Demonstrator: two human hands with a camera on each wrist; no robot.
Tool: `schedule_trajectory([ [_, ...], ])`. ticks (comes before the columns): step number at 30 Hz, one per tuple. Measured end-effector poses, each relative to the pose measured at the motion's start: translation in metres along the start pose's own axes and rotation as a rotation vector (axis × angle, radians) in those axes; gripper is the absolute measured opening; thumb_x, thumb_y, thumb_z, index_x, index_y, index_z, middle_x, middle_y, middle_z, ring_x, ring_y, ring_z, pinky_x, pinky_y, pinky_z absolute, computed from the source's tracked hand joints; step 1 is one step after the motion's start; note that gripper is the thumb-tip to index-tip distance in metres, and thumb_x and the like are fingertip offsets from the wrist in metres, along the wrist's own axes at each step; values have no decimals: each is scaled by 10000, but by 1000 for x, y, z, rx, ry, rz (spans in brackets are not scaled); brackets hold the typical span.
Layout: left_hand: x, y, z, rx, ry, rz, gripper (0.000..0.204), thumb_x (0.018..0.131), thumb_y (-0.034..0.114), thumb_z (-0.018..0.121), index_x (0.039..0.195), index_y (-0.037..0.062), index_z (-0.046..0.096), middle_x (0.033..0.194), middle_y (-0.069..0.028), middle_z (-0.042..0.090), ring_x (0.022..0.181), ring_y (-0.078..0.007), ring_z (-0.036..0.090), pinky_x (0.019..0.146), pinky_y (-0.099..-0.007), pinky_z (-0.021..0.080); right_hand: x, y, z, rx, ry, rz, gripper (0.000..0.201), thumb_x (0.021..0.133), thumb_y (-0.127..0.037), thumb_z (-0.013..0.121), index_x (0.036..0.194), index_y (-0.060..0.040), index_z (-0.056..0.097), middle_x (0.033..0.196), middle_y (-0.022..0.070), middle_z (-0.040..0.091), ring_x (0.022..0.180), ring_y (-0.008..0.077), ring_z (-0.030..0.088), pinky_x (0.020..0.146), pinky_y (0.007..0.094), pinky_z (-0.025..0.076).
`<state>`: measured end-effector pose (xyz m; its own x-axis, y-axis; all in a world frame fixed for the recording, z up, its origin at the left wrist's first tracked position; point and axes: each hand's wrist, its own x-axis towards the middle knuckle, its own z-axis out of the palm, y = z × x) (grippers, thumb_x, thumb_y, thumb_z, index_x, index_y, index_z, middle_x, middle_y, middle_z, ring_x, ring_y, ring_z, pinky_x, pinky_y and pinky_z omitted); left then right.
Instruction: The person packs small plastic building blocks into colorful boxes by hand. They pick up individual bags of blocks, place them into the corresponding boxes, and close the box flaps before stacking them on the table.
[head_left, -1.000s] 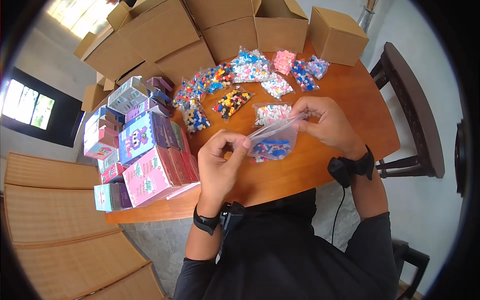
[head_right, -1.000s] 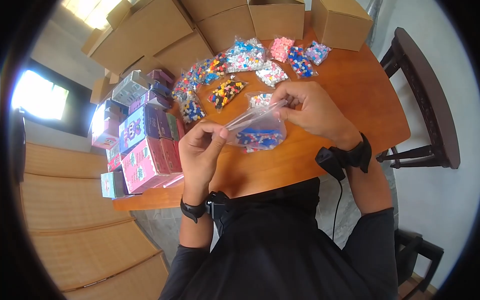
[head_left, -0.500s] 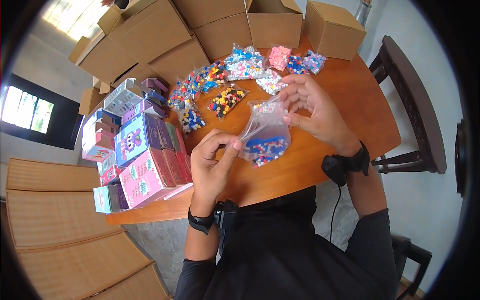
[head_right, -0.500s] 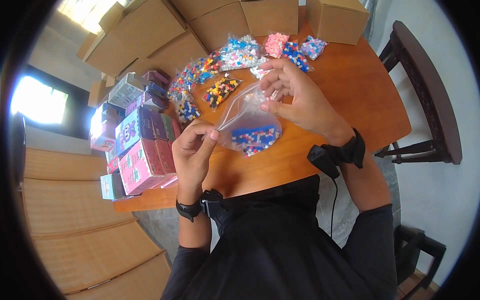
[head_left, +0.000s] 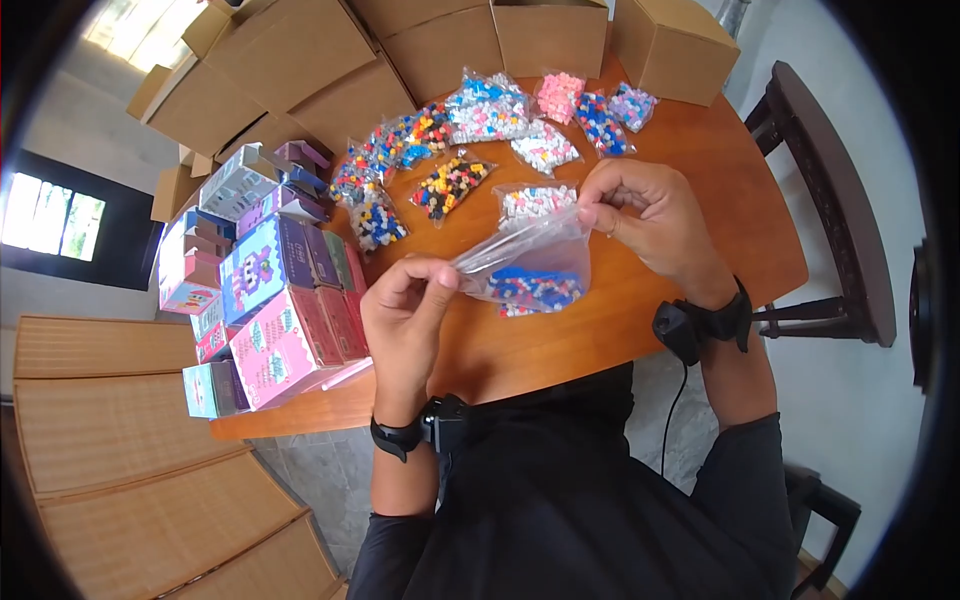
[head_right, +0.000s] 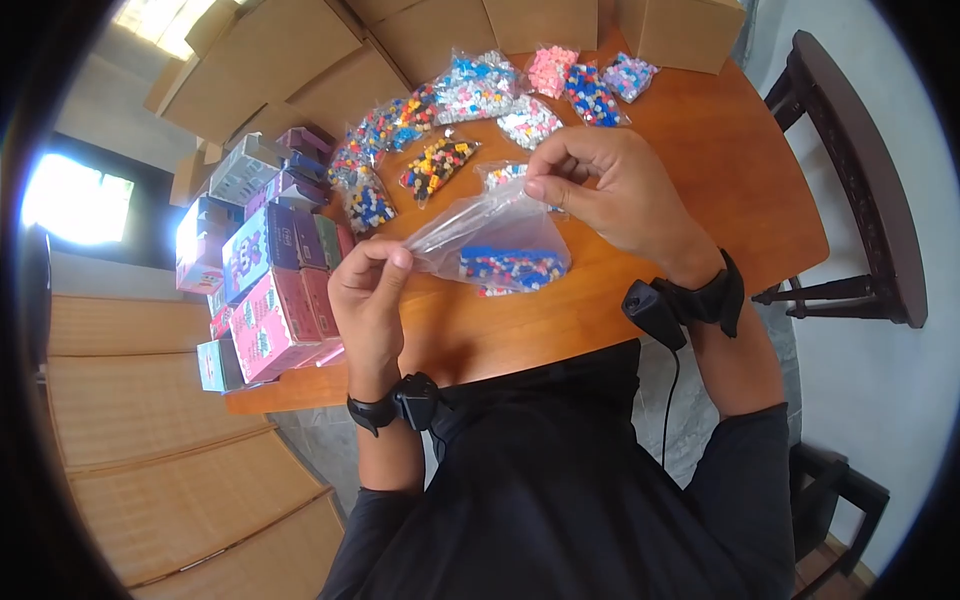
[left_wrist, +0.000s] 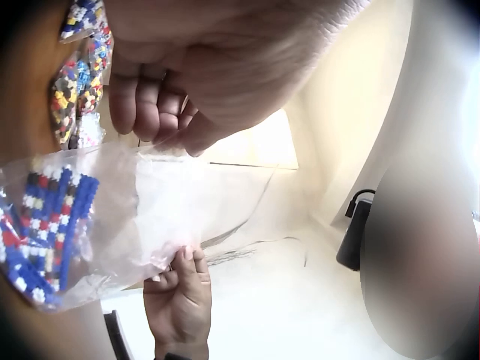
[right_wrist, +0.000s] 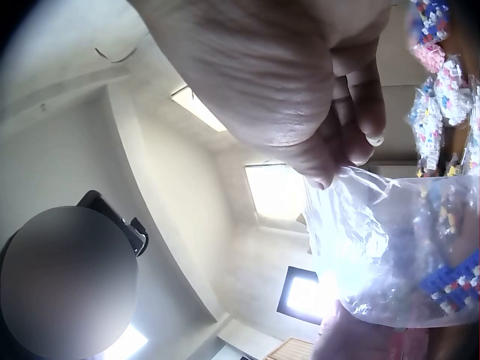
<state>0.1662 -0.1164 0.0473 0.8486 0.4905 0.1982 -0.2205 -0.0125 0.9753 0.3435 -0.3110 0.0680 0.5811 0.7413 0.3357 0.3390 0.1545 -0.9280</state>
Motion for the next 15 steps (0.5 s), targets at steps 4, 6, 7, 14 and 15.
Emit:
schedule_trajectory([
  [4, -2, 3, -1, -71, -42, -31, 111, 906, 78, 612, 899, -30, 637, 839, -56, 634, 804, -103, 571, 752, -236, 447, -4, -10, -2, -60, 7, -16, 86, 857, -80, 658, 847, -6, 615, 755, -6, 602, 682, 51, 534, 629, 211, 447],
  [6, -4, 5, 0, -33, -72, -9, 106, 904, 70, 612, 900, -33, 637, 838, -62, 634, 804, -105, 567, 747, -234, 444, -7, -12, -4, -76, 8, -32, 94, 858, -86, 656, 844, -4, 612, 758, -3, 601, 685, 57, 527, 636, 218, 443],
  [7, -4, 8, 2, -13, -60, 6, 99, 902, 62, 613, 899, -35, 635, 833, -62, 631, 801, -105, 563, 740, -231, 439, -9, -13, -5, -82, 10, -41, 97, 859, -88, 655, 843, -3, 611, 760, 0, 602, 687, 59, 525, 641, 220, 443],
  [14, -13, 20, 14, 160, 55, 141, 69, 892, 21, 610, 853, -36, 609, 796, -51, 600, 748, -93, 531, 663, -213, 415, -17, -23, -4, -93, 28, -43, 93, 858, -77, 641, 835, 5, 604, 746, 14, 602, 685, 74, 530, 654, 233, 451],
  [15, -14, 21, 15, 189, 69, 155, 72, 892, 18, 607, 844, -35, 603, 793, -48, 595, 740, -90, 526, 651, -212, 413, -18, -25, -3, -98, 35, -50, 95, 857, -75, 641, 829, 7, 602, 744, 18, 601, 683, 77, 531, 653, 235, 450],
])
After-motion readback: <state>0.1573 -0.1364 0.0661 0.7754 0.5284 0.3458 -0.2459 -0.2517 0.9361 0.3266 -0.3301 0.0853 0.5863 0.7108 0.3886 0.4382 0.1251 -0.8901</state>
